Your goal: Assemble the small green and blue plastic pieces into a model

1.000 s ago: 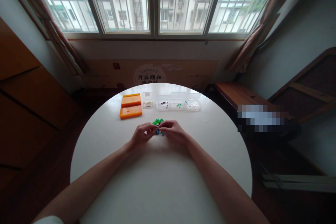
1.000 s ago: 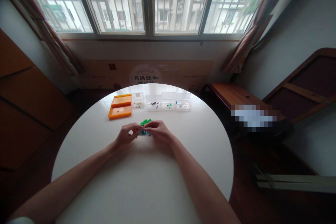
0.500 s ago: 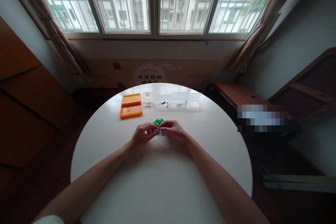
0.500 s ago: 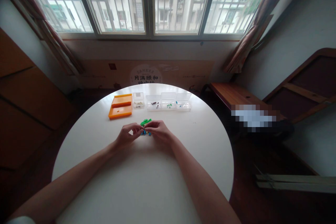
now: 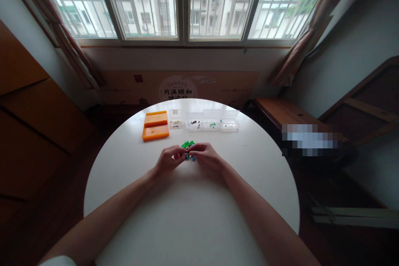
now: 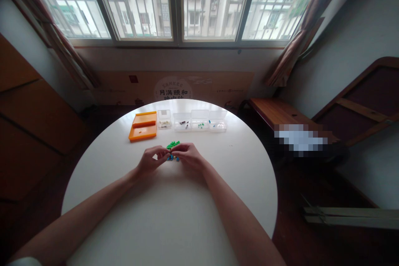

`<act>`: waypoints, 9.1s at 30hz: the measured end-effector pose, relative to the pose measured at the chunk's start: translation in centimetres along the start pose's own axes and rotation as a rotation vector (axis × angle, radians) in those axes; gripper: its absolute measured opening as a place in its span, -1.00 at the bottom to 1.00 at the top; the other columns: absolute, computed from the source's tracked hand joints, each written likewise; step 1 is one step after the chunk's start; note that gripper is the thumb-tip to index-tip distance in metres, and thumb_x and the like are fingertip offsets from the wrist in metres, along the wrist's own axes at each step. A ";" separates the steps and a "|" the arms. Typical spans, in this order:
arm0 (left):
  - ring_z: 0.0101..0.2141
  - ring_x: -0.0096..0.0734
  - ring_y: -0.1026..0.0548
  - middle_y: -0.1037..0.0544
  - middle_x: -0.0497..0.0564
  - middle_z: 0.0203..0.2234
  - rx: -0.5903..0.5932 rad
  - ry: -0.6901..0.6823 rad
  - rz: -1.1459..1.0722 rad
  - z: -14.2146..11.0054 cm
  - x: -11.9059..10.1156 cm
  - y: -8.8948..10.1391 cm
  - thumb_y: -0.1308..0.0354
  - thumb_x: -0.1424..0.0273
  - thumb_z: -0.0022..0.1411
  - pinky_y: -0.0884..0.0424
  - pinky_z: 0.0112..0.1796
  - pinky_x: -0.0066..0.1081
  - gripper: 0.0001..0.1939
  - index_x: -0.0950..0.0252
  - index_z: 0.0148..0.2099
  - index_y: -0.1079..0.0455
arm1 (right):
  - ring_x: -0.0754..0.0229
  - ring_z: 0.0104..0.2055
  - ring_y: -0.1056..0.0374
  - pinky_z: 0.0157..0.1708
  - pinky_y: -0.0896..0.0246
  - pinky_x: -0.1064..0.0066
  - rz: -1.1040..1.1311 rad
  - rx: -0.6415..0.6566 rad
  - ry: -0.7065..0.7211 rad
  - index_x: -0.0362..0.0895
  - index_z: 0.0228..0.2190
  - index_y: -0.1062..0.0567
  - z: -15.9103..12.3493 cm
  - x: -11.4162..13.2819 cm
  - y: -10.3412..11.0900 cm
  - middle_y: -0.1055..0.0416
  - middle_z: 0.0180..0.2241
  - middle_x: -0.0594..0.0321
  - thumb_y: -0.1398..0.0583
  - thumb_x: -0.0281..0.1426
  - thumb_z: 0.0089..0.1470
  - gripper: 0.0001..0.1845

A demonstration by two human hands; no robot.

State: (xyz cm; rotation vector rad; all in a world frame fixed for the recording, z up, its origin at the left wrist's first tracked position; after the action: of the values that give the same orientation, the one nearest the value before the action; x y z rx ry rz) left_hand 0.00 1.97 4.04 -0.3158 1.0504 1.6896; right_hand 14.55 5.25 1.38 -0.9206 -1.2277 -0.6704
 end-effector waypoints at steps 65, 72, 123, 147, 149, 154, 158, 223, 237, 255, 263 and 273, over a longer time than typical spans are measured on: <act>-0.59 -0.61 -0.32 -0.40 -0.05 -0.56 0.028 -0.057 0.020 -0.1 0.0 0.0 -0.12 0.39 0.16 -0.29 -0.54 -0.58 -0.88 0.34 -0.31 -0.43 | 0.35 -0.54 -0.23 -0.54 0.00 0.48 -0.017 -0.024 -0.080 -0.21 -0.43 -0.57 -0.2 -0.1 0.1 -0.46 -0.53 0.23 -0.35 -0.31 -0.25 -0.72; -0.57 -0.60 -0.33 -0.40 -0.04 -0.55 0.049 -0.052 0.022 -0.2 0.1 -0.1 -0.15 0.39 0.15 -0.30 -0.51 -0.57 -0.88 0.34 -0.31 -0.44 | 0.30 -0.47 -0.29 -0.45 -0.09 0.45 -0.012 0.009 -0.033 -0.22 -0.44 -0.57 -0.2 0.2 -0.2 -0.47 -0.48 0.20 -0.35 -0.32 -0.26 -0.73; -0.58 -0.59 -0.34 -0.42 -0.03 -0.55 0.037 -0.042 0.025 -0.1 -0.1 0.0 -0.14 0.34 0.15 -0.30 -0.53 -0.57 -0.83 0.34 -0.28 -0.45 | 0.31 -0.48 -0.29 -0.46 -0.12 0.46 0.007 0.012 -0.038 -0.20 -0.47 -0.56 -0.2 0.4 -0.3 -0.45 -0.52 0.24 -0.37 -0.31 -0.30 -0.73; -0.57 -0.59 -0.35 -0.42 -0.03 -0.54 0.051 -0.061 0.016 -0.1 -0.4 -0.1 -0.14 0.37 0.15 -0.30 -0.51 -0.57 -0.86 0.34 -0.27 -0.43 | 0.32 -0.50 -0.27 -0.49 -0.06 0.48 -0.004 0.018 -0.040 -0.21 -0.46 -0.56 -0.2 0.3 -0.1 -0.45 -0.52 0.23 -0.36 -0.33 -0.26 -0.75; -0.57 -0.59 -0.35 -0.43 -0.03 -0.54 0.057 -0.058 0.017 -0.1 -0.4 -0.1 -0.13 0.37 0.15 -0.30 -0.51 -0.58 -0.86 0.34 -0.27 -0.43 | 0.32 -0.50 -0.27 -0.48 -0.07 0.47 0.001 0.016 -0.041 -0.21 -0.47 -0.55 -0.2 0.3 -0.1 -0.44 -0.52 0.24 -0.36 -0.32 -0.27 -0.74; -0.59 -0.61 -0.34 -0.44 -0.04 -0.56 0.061 -0.041 0.028 -0.2 -0.1 -0.3 -0.13 0.36 0.15 -0.30 -0.52 -0.59 -0.86 0.35 -0.30 -0.42 | 0.32 -0.49 -0.29 -0.45 -0.11 0.46 0.007 0.028 -0.017 -0.21 -0.47 -0.54 -0.2 0.4 -0.3 -0.44 -0.51 0.25 -0.36 -0.33 -0.28 -0.75; -0.59 -0.61 -0.34 -0.43 -0.05 -0.57 0.063 -0.031 0.038 -0.2 0.1 -0.4 -0.13 0.36 0.15 -0.31 -0.52 -0.59 -0.86 0.35 -0.31 -0.41 | 0.32 -0.49 -0.28 -0.46 -0.12 0.47 0.012 0.046 -0.016 -0.21 -0.47 -0.53 -0.3 0.5 -0.4 -0.43 -0.52 0.26 -0.36 -0.34 -0.26 -0.76; -0.60 -0.57 -0.37 -0.45 -0.02 -0.60 0.094 -0.003 0.076 -0.3 0.1 -0.5 -0.12 0.35 0.14 -0.33 -0.53 -0.58 -0.84 0.36 -0.35 -0.40 | 0.32 -0.50 -0.27 -0.47 -0.11 0.45 -0.002 0.046 -0.042 -0.22 -0.45 -0.54 -0.3 0.3 -0.3 -0.43 -0.50 0.24 -0.37 -0.32 -0.30 -0.70; -0.61 -0.57 -0.37 -0.45 -0.03 -0.60 0.123 -0.010 0.068 -0.3 -0.1 -0.6 -0.11 0.34 0.15 -0.33 -0.53 -0.58 -0.84 0.36 -0.36 -0.39 | 0.31 -0.47 -0.29 -0.45 -0.14 0.44 0.009 0.056 -0.040 -0.21 -0.43 -0.55 -0.3 0.4 -0.3 -0.45 -0.48 0.23 -0.37 -0.33 -0.29 -0.71; -0.60 -0.59 -0.35 -0.44 -0.05 -0.60 0.108 -0.023 0.087 -0.3 0.0 -0.6 -0.11 0.34 0.15 -0.32 -0.53 -0.58 -0.84 0.34 -0.33 -0.41 | 0.29 -0.45 -0.31 -0.42 -0.16 0.44 0.034 0.046 -0.037 -0.21 -0.44 -0.54 -0.3 0.5 -0.3 -0.45 -0.47 0.23 -0.37 -0.33 -0.29 -0.71; -0.61 -0.59 -0.35 -0.47 -0.04 -0.57 0.085 -0.007 0.122 -0.1 -0.1 -0.3 -0.15 0.29 0.12 -0.31 -0.52 -0.57 -0.81 0.32 -0.33 -0.45 | 0.27 -0.40 -0.34 -0.40 -0.18 0.43 0.050 0.055 -0.036 -0.18 -0.42 -0.53 -0.3 0.4 -0.1 -0.46 -0.41 0.22 -0.36 -0.35 -0.26 -0.73; -0.61 -0.61 -0.34 -0.46 -0.05 -0.57 0.064 -0.013 0.123 -0.1 -0.1 -0.2 -0.13 0.34 0.14 -0.29 -0.53 -0.59 -0.84 0.34 -0.33 -0.44 | 0.30 -0.46 -0.31 -0.46 -0.16 0.47 0.039 0.042 -0.031 -0.20 -0.41 -0.55 -0.2 0.2 -0.1 -0.46 -0.46 0.22 -0.37 -0.35 -0.28 -0.71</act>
State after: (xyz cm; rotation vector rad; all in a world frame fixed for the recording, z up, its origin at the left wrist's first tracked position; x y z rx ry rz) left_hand 0.19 1.84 3.95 -0.2014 1.1312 1.7606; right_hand 14.57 4.99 1.57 -0.9207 -1.2438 -0.5998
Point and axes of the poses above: each hand's wrist, its own z-axis towards the middle knuckle, its own y-axis out of the back of the hand, x = y × z, the point moved 5 cm from there along z, towards the middle knuckle
